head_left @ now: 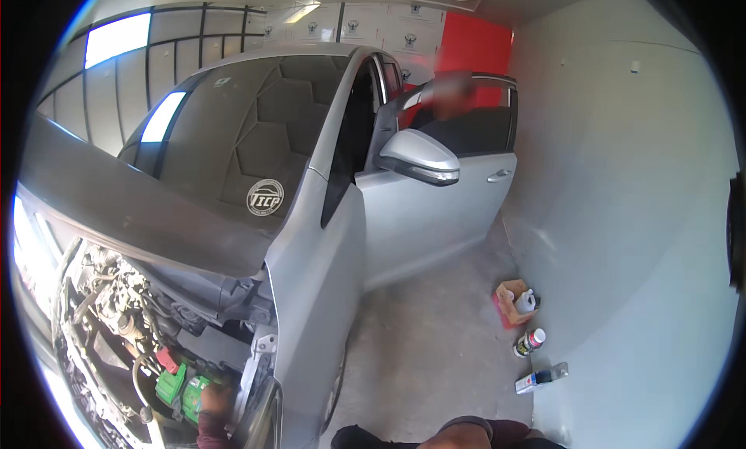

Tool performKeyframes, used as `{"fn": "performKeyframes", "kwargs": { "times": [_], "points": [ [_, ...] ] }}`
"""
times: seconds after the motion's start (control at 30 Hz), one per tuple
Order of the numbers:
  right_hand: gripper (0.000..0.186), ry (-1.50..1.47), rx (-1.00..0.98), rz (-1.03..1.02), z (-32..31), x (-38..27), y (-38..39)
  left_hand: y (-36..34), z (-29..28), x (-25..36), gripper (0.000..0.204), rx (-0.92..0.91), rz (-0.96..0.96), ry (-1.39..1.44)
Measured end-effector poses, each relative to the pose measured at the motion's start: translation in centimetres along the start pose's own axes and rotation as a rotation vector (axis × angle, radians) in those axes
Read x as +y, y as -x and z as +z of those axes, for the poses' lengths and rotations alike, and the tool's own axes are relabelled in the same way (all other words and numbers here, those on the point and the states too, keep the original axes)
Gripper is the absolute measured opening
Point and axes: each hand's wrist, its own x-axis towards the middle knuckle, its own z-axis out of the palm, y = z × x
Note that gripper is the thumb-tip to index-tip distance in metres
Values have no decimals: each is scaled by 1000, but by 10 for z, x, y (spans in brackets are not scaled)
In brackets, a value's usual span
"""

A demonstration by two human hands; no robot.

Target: The person works under the open hood of a car, using a wrench and their hands to tighten and loosen fasteners on the car battery.

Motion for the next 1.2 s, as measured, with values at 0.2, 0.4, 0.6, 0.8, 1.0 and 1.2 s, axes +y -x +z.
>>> {"fn": "performKeyframes", "kwargs": {
  "times": [0.2, 0.4, 0.6, 0.8, 1.0, 1.2],
  "points": [
    [22, 97, 70, -65, 3, -12, -14, 5, 2, -12, 31, 112, -50, 72],
    [20, 107, 21, -134, -7, -24, -6, 4, -3, 2, 32, 54, -118, 96],
    [20, 430, 257, -37, -2, -26, -14, 7, -14, 10, 25, 81, -20, 137],
    [16, 262, 1331, -376, -16, -33, -8, -2, -11, -3, 29, 11, -61, 38],
    [31, 330, 320, 220, -32, -57, 19, -15, -9, 21, 35, -51, -49, 126],
    [18, 272, -31, 94, 18, 4, -14, 2, -25, -3, 33, -71, -113, 53]
  ]
}}
